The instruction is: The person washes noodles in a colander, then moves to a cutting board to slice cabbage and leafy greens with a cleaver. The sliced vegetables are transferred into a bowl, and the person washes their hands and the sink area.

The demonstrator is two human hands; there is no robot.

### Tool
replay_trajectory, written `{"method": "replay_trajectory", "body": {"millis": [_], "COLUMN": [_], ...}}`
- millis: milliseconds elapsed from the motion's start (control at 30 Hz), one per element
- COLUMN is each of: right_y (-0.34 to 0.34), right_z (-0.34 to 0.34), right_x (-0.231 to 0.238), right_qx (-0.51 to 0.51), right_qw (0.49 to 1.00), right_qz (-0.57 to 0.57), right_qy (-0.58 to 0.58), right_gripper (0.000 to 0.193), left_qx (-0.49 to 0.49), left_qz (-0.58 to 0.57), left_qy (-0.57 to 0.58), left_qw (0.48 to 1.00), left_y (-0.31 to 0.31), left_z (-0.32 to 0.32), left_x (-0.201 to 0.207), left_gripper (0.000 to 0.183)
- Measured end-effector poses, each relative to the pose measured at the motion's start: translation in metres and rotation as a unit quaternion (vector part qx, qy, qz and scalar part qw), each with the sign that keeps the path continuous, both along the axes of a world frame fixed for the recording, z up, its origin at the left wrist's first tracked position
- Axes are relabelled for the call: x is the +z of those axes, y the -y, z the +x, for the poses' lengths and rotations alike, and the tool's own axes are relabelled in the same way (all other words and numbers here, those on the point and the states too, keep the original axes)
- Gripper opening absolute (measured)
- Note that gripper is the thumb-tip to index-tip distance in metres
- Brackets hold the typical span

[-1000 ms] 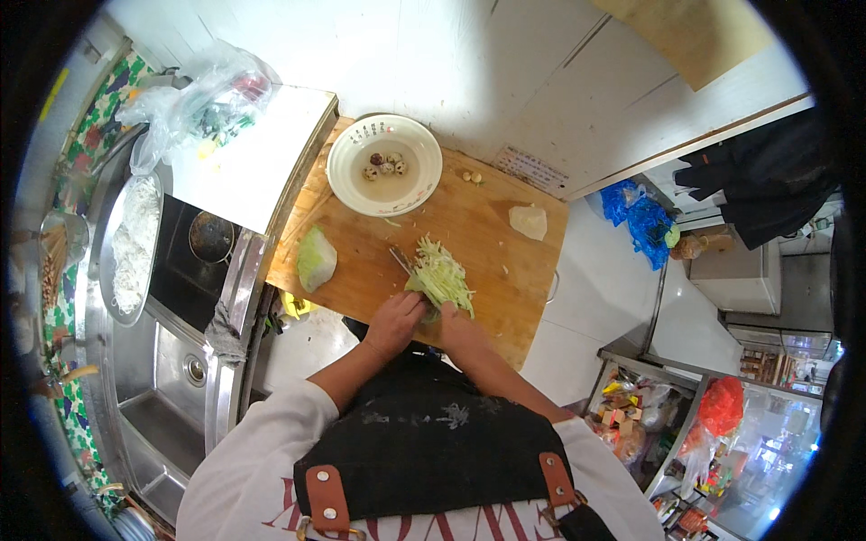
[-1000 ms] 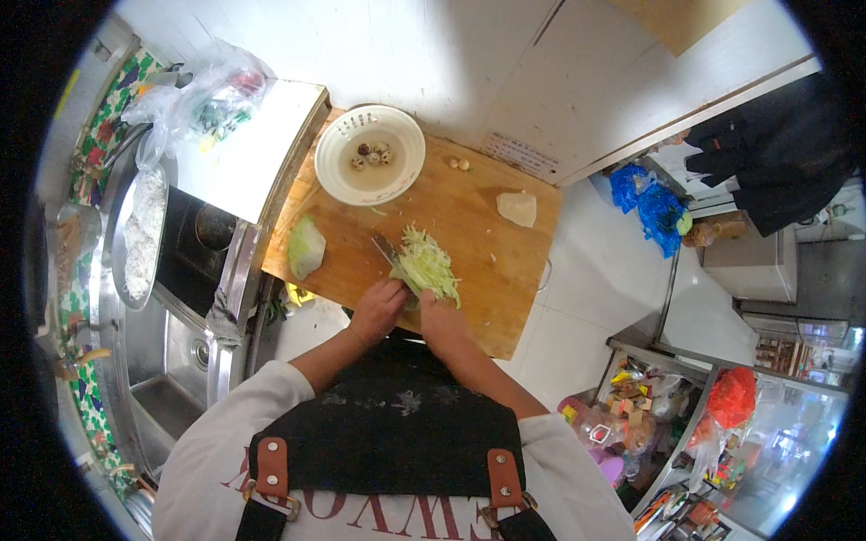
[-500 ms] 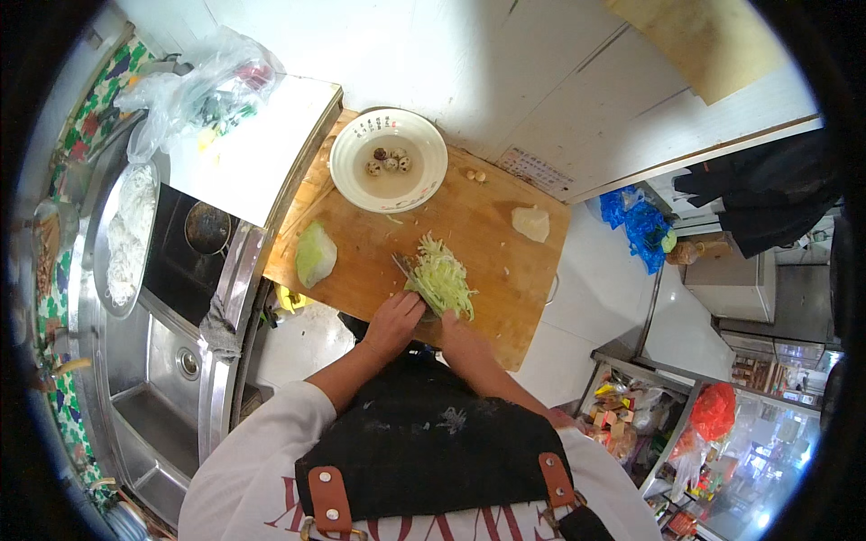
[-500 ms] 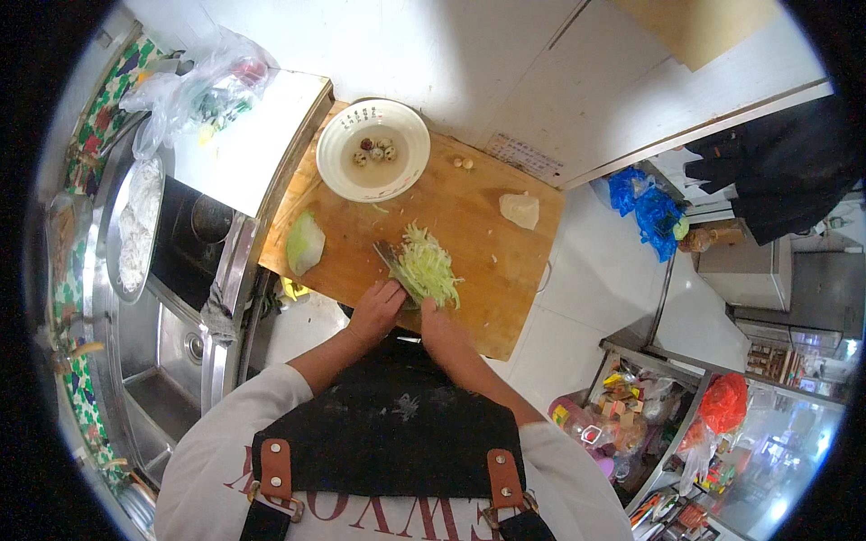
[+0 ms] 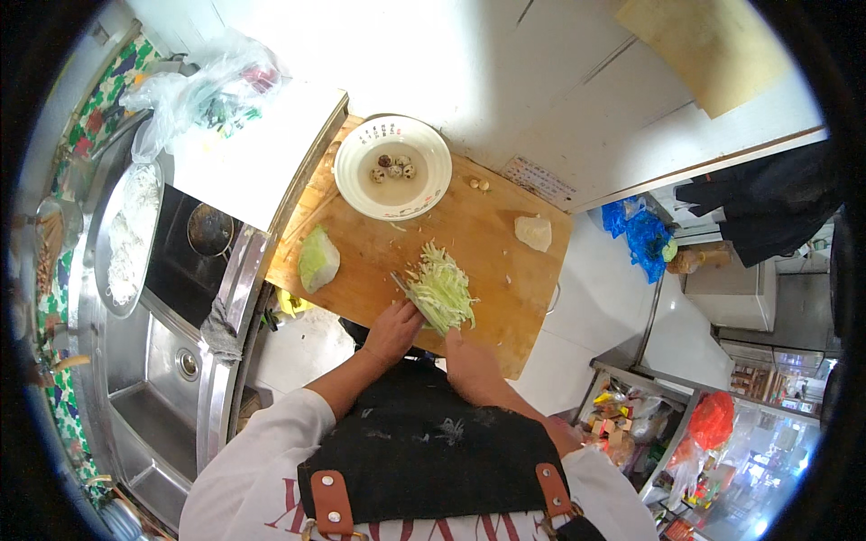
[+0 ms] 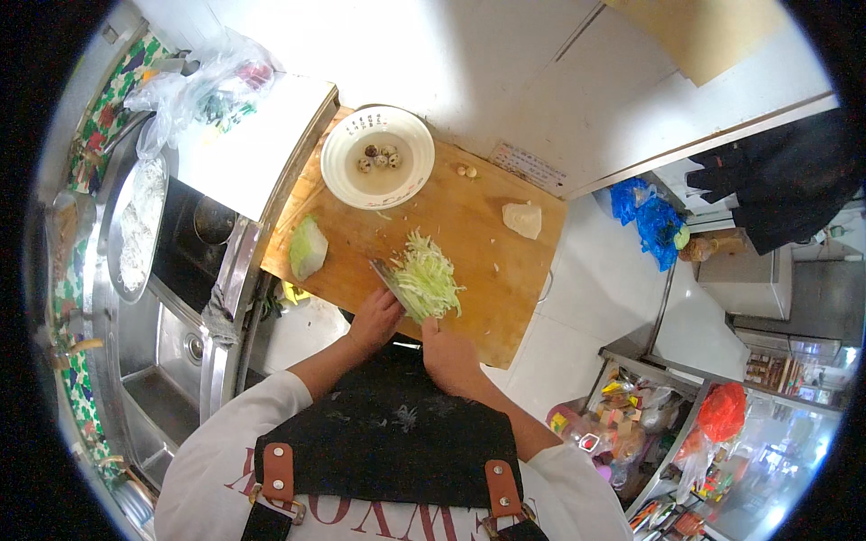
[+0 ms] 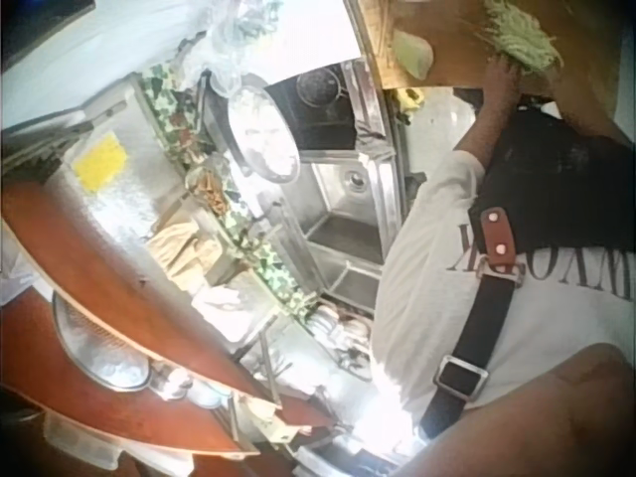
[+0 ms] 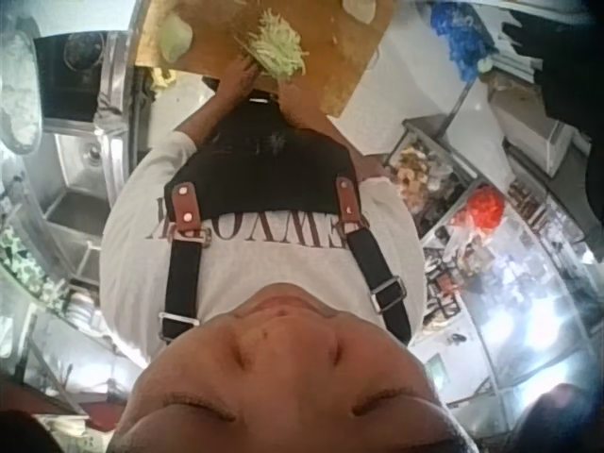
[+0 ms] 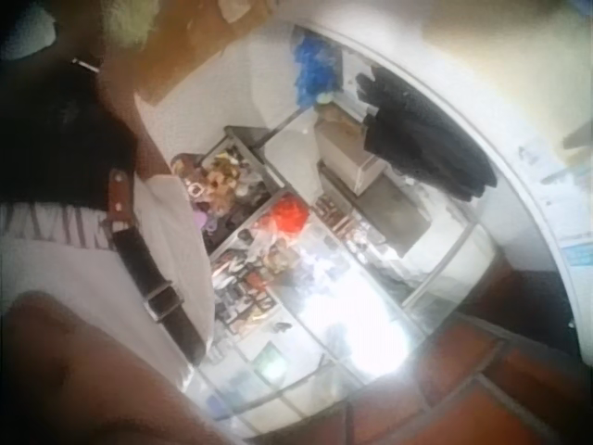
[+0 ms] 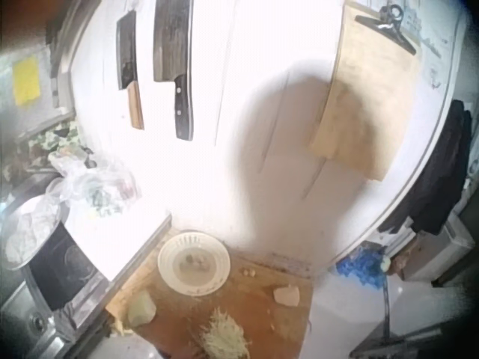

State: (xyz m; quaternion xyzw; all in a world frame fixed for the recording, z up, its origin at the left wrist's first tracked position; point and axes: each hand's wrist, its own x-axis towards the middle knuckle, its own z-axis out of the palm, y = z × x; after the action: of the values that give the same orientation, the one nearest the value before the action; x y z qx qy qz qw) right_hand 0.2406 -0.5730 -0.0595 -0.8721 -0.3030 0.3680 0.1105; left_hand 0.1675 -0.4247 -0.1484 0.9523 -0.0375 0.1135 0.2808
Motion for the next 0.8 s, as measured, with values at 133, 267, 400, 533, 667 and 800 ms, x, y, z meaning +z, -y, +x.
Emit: {"method": "replay_trajectory", "body": {"millis": [133, 267, 400, 533, 667, 800], "right_y": [-0.002, 0.000, 0.001, 0.002, 0.001, -0.001], "right_z": [-0.001, -0.002, -0.003, -0.002, -0.003, -0.003], "right_x": [-0.003, -0.007, -0.013, -0.015, -0.016, -0.016], "right_qx": [-0.025, 0.020, -0.031, 0.012, 0.000, -0.001], "right_qw": [0.999, 0.996, 0.999, 1.000, 1.000, 1.000], "right_qz": [-0.038, -0.083, -0.008, 0.007, -0.017, 0.001], "right_qy": [-0.012, 0.009, -0.019, 0.004, 0.002, 0.003], "right_gripper": [0.020, 0.022, 0.021, 0.019, 0.017, 0.019], "left_qx": [-0.005, -0.001, -0.003, 0.020, 0.023, 0.007], "left_qz": [-0.001, 0.006, 0.010, -0.016, -0.016, -0.042], "left_qy": [-0.019, 0.014, -0.025, -0.004, -0.011, -0.008], "left_qw": [1.000, 1.000, 1.000, 1.000, 1.000, 0.999], "left_y": [-0.001, -0.004, -0.003, -0.001, -0.002, -0.004], "left_z": [-0.001, -0.002, -0.004, -0.004, -0.004, -0.006], "left_x": [0.002, 0.003, 0.000, -0.007, -0.012, -0.010], "left_gripper": [0.024, 0.024, 0.024, 0.024, 0.023, 0.022]}}
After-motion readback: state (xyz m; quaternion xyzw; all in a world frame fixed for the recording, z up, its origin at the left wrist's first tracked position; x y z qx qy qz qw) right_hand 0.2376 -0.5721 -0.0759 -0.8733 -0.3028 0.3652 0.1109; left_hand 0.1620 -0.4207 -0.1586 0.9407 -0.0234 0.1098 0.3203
